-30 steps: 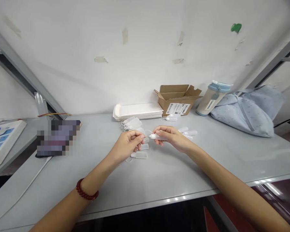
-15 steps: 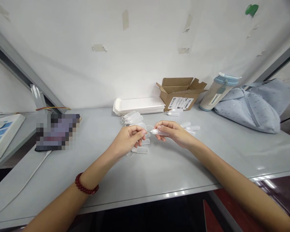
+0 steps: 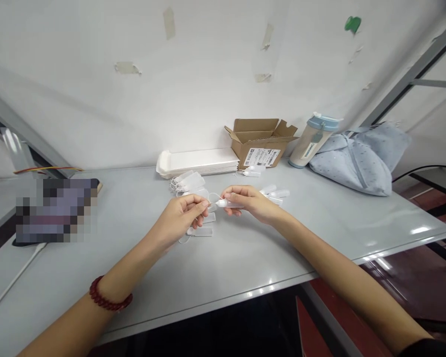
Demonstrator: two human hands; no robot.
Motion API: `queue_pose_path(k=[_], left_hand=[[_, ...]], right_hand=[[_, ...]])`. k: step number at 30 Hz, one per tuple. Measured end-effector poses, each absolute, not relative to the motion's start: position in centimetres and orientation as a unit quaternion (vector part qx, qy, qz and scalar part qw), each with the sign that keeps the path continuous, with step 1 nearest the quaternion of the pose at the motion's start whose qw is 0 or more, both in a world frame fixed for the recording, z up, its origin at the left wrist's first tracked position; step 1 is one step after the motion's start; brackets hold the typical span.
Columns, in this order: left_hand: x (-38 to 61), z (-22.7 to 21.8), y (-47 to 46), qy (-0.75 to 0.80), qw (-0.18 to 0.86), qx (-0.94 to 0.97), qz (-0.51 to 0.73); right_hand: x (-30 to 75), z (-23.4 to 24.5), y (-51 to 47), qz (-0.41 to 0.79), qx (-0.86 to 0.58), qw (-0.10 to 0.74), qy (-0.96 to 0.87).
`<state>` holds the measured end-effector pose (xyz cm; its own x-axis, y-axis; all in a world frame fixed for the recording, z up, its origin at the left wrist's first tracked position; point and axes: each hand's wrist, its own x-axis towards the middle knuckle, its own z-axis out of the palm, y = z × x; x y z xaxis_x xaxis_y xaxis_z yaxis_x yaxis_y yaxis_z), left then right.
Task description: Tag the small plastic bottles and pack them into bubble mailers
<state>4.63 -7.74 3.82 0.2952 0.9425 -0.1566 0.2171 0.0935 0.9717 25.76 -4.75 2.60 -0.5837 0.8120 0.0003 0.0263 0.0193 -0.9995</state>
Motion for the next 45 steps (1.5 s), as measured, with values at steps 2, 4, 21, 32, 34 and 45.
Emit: queue_pose_path(k=[2, 4, 21, 32, 34, 45], left_hand=[[4.7, 4.0, -7.8, 0.501, 0.538, 0.595, 0.324], [4.8, 4.1, -7.9, 0.512, 0.516, 0.61, 0.316], [5.2, 3.7, -8.1, 0.511, 0.45, 0.661, 0.315], [4.9, 4.1, -8.1, 0.5, 0.474, 0.654, 0.312], [4.4, 4.6, -7.8, 0.493, 0.49, 0.655, 0.296], [4.0, 5.1, -7.8, 0.486, 0.478, 0.681, 0.268]], right_hand=[[25.7, 2.6, -4.8, 0.616, -0.326, 0.309, -0.647], [25.7, 2.6, -4.8, 0.614, -0.331, 0.303, -0.65], [24.8, 2.6, -5.8, 0.6, -0.346, 0.315, -0.649], [24.4, 2.5, -6.0, 0.607, -0.354, 0.322, -0.635], [24.3, 2.7, -6.0, 0.614, -0.346, 0.324, -0.631], [24.8, 2.8, -5.7, 0.604, -0.342, 0.313, -0.649]])
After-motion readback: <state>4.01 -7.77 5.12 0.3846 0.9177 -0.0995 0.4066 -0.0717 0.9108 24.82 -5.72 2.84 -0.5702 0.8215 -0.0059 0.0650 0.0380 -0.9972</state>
